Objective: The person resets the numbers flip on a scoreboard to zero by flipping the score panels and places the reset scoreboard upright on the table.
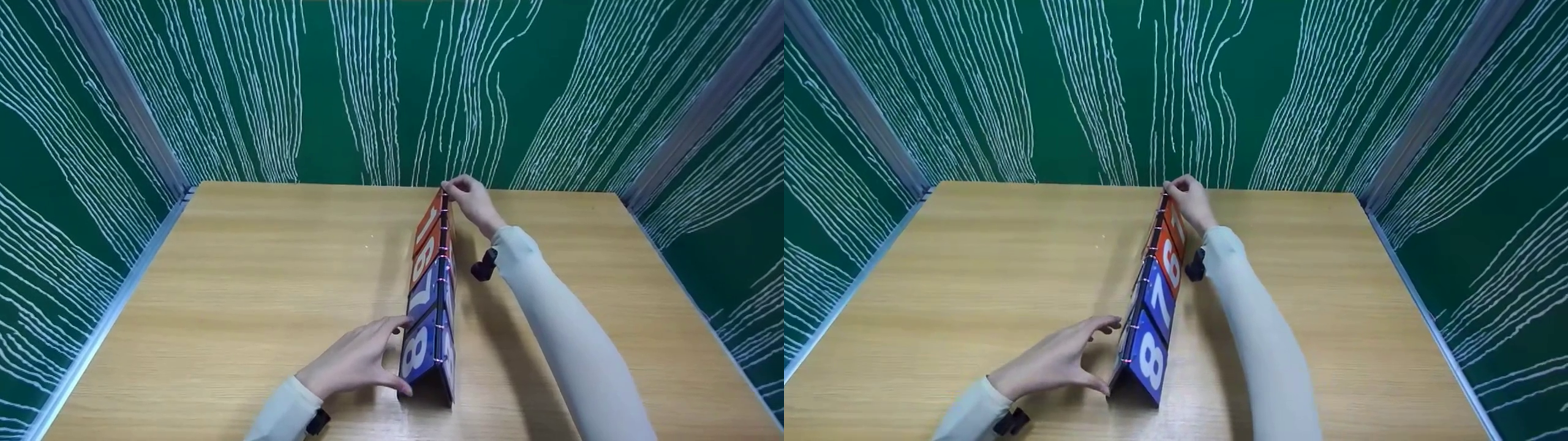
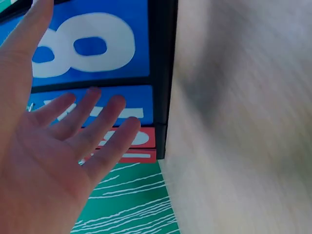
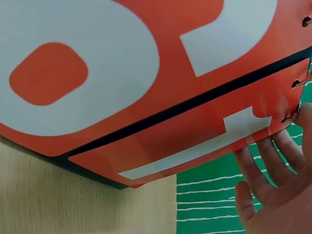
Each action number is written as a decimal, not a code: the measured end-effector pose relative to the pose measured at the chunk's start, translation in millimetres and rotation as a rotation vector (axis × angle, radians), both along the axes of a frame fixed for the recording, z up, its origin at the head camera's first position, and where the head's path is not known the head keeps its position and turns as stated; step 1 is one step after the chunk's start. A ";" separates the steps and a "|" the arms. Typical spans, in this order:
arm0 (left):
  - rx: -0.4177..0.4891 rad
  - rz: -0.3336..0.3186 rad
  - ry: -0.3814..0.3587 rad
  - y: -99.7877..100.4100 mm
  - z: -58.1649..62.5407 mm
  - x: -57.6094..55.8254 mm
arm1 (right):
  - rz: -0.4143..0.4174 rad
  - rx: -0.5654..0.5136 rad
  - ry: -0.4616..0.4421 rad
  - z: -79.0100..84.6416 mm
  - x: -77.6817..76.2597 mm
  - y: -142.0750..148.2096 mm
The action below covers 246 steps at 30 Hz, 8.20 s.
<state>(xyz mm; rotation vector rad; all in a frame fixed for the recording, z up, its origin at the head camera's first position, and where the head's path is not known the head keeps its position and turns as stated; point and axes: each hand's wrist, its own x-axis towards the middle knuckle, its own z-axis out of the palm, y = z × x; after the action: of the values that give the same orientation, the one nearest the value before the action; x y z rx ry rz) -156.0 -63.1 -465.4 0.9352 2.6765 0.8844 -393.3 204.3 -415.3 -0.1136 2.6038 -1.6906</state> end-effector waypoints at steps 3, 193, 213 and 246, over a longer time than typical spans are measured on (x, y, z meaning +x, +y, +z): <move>-0.002 0.014 -0.002 1.4 -3.1 0.8 | 0.004 -0.003 0.007 -0.4 -0.6 -0.3; 0.356 0.115 0.504 28.2 68.1 36.6 | 0.103 0.057 -0.016 3.1 -1.0 2.3; 0.219 -0.069 0.567 50.5 56.9 33.3 | 0.120 0.048 -0.012 0.8 -0.3 6.1; 0.081 -0.122 0.835 55.1 49.4 29.1 | 0.139 0.045 -0.047 8.6 2.3 2.8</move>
<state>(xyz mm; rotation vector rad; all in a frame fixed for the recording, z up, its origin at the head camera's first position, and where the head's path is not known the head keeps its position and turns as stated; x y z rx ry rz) -126.9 -8.0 -416.0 1.7884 3.1804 0.6710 -391.0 207.1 -406.7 -0.2447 2.5336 -1.5687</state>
